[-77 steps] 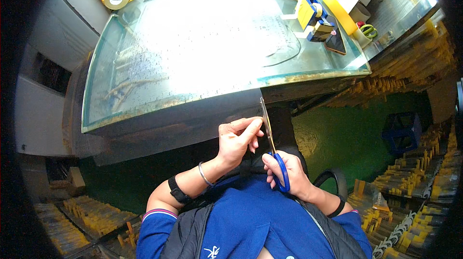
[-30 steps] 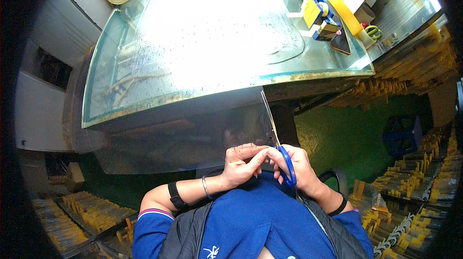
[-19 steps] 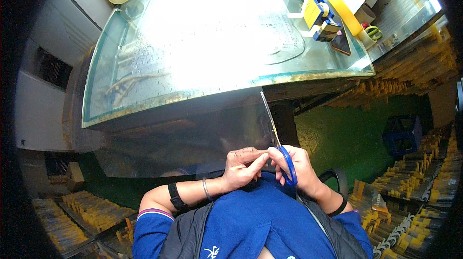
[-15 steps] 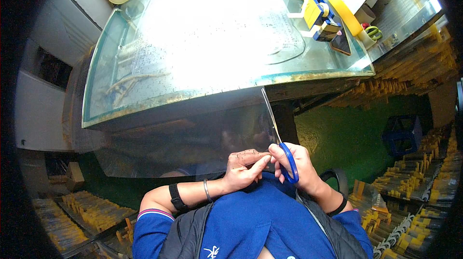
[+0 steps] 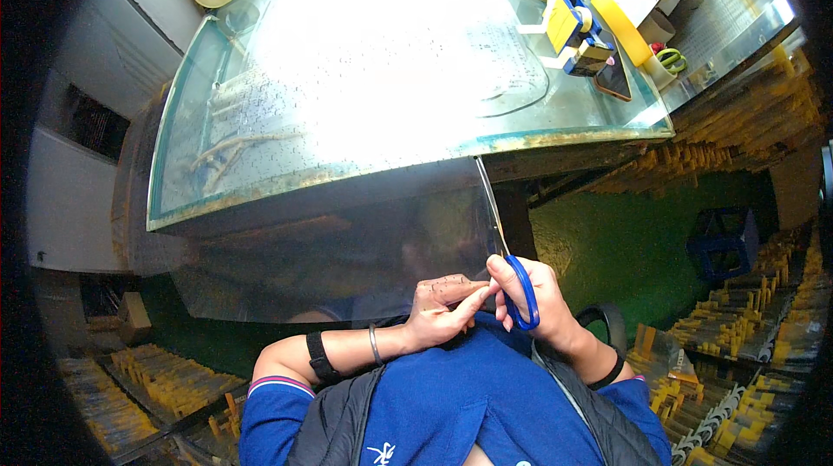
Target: Cutting a thin rectangular sheet of dark metal or material using large hand scissors.
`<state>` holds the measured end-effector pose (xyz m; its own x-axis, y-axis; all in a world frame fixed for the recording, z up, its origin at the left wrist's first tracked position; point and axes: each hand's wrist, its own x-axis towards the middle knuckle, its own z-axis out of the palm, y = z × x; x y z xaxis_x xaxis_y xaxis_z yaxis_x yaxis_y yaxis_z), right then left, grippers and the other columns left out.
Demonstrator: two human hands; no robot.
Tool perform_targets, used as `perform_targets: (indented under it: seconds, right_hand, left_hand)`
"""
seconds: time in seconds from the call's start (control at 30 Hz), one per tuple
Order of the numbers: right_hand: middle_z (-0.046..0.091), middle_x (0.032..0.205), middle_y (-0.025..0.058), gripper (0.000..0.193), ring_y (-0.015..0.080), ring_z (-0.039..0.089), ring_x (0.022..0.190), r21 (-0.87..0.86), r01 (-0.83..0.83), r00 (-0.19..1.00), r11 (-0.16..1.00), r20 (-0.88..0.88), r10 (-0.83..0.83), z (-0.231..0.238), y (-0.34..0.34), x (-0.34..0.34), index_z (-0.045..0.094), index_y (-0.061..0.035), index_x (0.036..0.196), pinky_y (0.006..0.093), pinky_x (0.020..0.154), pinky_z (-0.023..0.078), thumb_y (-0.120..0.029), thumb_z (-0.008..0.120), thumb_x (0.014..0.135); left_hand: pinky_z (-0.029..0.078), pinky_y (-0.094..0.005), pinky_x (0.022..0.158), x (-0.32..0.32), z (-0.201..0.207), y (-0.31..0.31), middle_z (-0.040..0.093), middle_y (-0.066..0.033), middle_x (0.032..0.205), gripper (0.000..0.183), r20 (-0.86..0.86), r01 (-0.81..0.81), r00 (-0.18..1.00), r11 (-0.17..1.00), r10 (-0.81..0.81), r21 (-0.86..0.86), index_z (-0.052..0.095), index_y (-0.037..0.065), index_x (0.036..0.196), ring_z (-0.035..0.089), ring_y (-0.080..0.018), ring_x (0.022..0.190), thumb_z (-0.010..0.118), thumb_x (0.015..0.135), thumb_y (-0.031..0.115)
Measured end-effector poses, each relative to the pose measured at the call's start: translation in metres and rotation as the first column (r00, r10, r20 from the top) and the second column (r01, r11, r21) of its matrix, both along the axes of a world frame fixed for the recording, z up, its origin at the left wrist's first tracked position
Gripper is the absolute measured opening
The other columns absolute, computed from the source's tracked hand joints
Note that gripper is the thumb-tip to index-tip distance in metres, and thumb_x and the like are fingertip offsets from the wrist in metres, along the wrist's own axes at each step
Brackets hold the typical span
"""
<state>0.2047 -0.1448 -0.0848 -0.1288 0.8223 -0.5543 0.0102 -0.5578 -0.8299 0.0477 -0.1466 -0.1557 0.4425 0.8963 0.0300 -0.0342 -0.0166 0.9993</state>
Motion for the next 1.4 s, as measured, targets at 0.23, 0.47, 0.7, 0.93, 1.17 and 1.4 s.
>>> perform_targets:
  seconds: [0.23,0.47,0.7,0.93,1.17,1.4]
  right_hand:
    - [0.052,0.051,0.0006,0.040,0.0053,0.049,0.040,0.009,-0.026,0.996,1.000,0.084,0.025,0.005,0.001,0.001,0.056,-0.0047,0.071,0.0187,0.037,0.038,-0.041,0.054,0.087]
    - [0.051,0.052,0.0002,0.034,0.0045,0.049,0.042,0.078,-0.027,0.996,0.997,0.088,0.020,0.010,0.000,0.006,0.054,-0.0060,0.070,0.0188,0.038,0.039,-0.036,0.057,0.087]
    - [0.051,0.055,0.0000,0.034,0.0074,0.051,0.047,-0.006,-0.211,0.962,0.977,0.176,0.209,-0.033,-0.008,0.035,0.054,-0.0062,0.070,0.0222,0.044,0.041,-0.036,0.061,0.084]
    - [0.053,0.056,0.0007,0.030,0.0066,0.051,0.047,-0.036,-0.356,0.934,0.934,0.027,0.357,-0.042,-0.004,0.038,0.056,-0.0067,0.072,0.0209,0.044,0.041,-0.034,0.062,0.084]
    - [0.053,0.062,-0.0004,0.025,0.0064,0.051,0.051,0.007,-0.377,0.926,0.926,-0.030,0.377,-0.033,0.006,0.037,0.056,-0.0053,0.076,0.0204,0.047,0.042,-0.028,0.058,0.086]
    - [0.054,0.061,0.0023,0.027,0.0089,0.052,0.049,-0.040,-0.387,0.902,0.921,-0.220,0.370,-0.032,0.011,0.040,0.055,-0.0030,0.074,0.0222,0.044,0.043,-0.027,0.057,0.086]
  left_hand:
    - [0.045,-0.0202,0.042,-0.002,-0.001,0.001,0.060,-0.0048,0.069,0.016,-0.029,0.011,1.000,1.000,-0.011,0.024,0.066,0.004,0.098,0.056,-0.0068,0.049,0.058,0.085,0.010]
    - [0.044,-0.0207,0.039,-0.010,0.019,0.019,0.061,-0.0084,0.068,0.014,0.069,-0.052,0.995,0.982,0.065,-0.180,0.066,-0.002,0.091,0.056,-0.0094,0.047,0.058,0.086,0.009]
    - [0.040,-0.0198,0.038,-0.027,0.030,0.061,0.061,-0.0070,0.073,0.026,0.176,-0.098,0.960,0.848,0.219,-0.521,0.063,-0.002,0.093,0.052,-0.0090,0.046,0.063,0.082,0.021]
    - [0.036,-0.0198,0.036,-0.027,0.022,0.063,0.059,-0.0047,0.066,0.025,0.276,-0.157,0.866,0.751,0.417,-0.641,0.064,0.000,0.087,0.048,-0.0093,0.042,0.063,0.083,0.025]
    - [0.033,-0.0195,0.036,-0.023,0.036,0.063,0.057,-0.0016,0.061,0.021,0.272,-0.132,0.876,0.742,0.398,-0.657,0.062,0.003,0.078,0.046,-0.0077,0.040,0.063,0.082,0.024]
    - [0.033,-0.0182,0.036,-0.018,0.043,0.062,0.057,-0.0013,0.060,0.020,0.259,-0.128,0.892,0.756,0.371,-0.642,0.062,0.003,0.078,0.046,-0.0064,0.040,0.064,0.082,0.022]
